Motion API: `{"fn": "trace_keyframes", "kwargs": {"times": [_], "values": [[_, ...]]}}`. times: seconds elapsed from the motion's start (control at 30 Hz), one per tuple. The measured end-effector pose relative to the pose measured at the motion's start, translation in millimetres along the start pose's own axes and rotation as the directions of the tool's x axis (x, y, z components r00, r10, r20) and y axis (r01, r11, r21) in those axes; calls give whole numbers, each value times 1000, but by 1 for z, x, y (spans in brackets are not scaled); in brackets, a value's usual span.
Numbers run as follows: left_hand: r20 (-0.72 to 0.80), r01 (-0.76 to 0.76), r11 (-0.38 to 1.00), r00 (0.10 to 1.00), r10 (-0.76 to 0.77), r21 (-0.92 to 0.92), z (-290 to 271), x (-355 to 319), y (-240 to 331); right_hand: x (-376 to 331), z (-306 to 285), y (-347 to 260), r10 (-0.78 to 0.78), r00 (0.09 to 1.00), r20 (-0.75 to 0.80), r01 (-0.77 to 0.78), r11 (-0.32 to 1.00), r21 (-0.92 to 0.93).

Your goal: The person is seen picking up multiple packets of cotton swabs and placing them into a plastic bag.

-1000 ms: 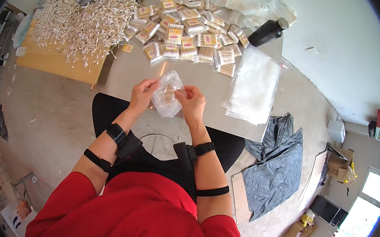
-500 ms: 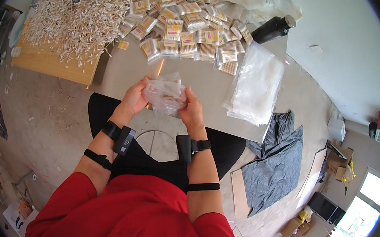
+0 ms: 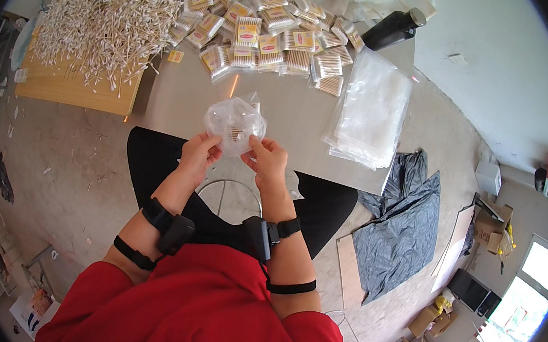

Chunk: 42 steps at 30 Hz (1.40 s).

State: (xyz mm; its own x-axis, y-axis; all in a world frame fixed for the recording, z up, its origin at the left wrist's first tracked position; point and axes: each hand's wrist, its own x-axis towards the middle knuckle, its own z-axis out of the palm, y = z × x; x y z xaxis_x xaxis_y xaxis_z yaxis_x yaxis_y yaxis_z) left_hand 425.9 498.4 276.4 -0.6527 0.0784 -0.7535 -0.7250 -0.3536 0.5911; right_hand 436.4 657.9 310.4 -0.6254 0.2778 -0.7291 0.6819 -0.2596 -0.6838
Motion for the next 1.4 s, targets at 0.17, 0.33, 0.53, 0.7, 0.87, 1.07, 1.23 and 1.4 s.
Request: {"fn": "trace_keyframes", "kwargs": {"times": [0.17, 0.33, 0.53, 0.7, 0.87, 1.07, 1.23, 1.4], "values": [[126, 159, 906, 985, -118, -392, -15, 8, -12, 14, -8, 24, 69, 981, 179, -150, 857, 493], [219, 249, 792, 964, -149, -558, -12, 15, -16, 19, 1, 27, 90, 954, 286, -267, 689, 674], [143, 140, 839, 987, -75, -526, -6, 12, -2, 32, 5, 29, -62, 982, 179, -58, 802, 594], [338, -450, -139, 401, 852, 882, 31, -31, 43, 16, 12, 13, -188, 982, -29, 190, 975, 119], [460, -667, 12, 527, 714, 745, 24, 18, 63, -1, 14, 2, -339, 940, -29, 310, 889, -337], [490, -714, 45, 524, 697, 699, 34, 11, 80, -27, 30, -17, -968, 238, 72, 802, 155, -577], [-8, -412, 420, 707, 708, 809, 19, -3, 10, 19, 27, -7, -647, 557, 520, 779, 190, -598], [-47, -300, 732, 910, 412, 612, -15, 10, -16, 29, 23, -8, -620, 631, 467, 768, 414, -488]]}}
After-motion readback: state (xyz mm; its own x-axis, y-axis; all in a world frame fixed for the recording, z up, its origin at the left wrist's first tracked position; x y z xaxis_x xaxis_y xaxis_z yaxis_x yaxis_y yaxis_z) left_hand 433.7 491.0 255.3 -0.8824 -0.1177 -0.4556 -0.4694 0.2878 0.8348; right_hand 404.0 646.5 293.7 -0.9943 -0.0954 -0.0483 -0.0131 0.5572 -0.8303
